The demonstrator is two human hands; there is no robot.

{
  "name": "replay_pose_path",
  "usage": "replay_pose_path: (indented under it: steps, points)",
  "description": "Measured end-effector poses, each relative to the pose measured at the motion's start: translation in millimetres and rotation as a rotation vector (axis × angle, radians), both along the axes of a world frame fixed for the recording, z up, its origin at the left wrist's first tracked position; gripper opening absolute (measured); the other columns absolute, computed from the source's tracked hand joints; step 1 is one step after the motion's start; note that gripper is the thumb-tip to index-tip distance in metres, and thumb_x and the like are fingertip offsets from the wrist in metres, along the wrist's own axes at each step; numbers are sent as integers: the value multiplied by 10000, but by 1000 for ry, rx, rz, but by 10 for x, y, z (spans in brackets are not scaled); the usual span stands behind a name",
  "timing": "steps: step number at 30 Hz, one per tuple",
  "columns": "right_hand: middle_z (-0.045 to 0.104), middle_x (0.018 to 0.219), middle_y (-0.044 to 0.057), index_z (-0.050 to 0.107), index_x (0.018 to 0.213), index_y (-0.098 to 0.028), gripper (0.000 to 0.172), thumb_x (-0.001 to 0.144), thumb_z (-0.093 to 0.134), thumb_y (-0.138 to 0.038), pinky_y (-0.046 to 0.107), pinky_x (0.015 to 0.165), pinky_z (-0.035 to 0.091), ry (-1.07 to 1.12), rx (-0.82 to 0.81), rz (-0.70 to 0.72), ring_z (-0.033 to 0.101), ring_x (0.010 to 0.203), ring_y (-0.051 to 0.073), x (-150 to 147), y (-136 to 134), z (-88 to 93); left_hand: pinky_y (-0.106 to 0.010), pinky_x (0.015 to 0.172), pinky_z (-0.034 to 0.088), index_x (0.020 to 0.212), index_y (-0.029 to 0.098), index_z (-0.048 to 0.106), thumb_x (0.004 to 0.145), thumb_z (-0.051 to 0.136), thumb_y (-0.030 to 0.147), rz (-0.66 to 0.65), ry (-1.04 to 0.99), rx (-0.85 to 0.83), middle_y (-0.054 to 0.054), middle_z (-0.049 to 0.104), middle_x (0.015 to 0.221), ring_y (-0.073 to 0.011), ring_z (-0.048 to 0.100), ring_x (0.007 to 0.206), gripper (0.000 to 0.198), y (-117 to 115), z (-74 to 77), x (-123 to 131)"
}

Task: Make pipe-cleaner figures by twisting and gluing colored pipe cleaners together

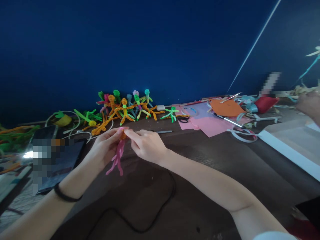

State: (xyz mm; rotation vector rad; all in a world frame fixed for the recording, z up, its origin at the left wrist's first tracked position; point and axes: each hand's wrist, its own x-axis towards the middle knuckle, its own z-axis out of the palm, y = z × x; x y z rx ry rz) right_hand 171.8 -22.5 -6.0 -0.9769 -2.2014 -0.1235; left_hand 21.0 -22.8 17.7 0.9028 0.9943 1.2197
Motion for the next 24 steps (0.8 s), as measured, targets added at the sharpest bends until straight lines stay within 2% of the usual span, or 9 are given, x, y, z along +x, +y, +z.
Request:
replay_pose_path:
  steps: [5,13,24]
  points:
    - [656,748,46,556,1140,-148,347,830,400,-141,224,564,379,-1,10,6,552,629,123,-7,11,-28,-127,359,390,843,97,672,749,597,132,17,41,-20,-29,645,558,-60,524,395,125,3,5,-12]
    - [654,702,50,544,1177,-146,381,831,383,-146,237,532,366,-43,35,-32,559,591,134,-20,11,-79,-116,418,440,808,99,683,701,642,116,60,3,-27,-49,679,654,-77,597,517,116,23,-24,-11]
    - [681,832,63,503,1210,-164,414,815,385,-125,247,576,409,-26,-78,-22,612,682,157,-21,-1,-84,-119,502,483,776,112,684,690,641,88,92,-1,-11,-47,694,689,-83,624,580,99,6,24,14]
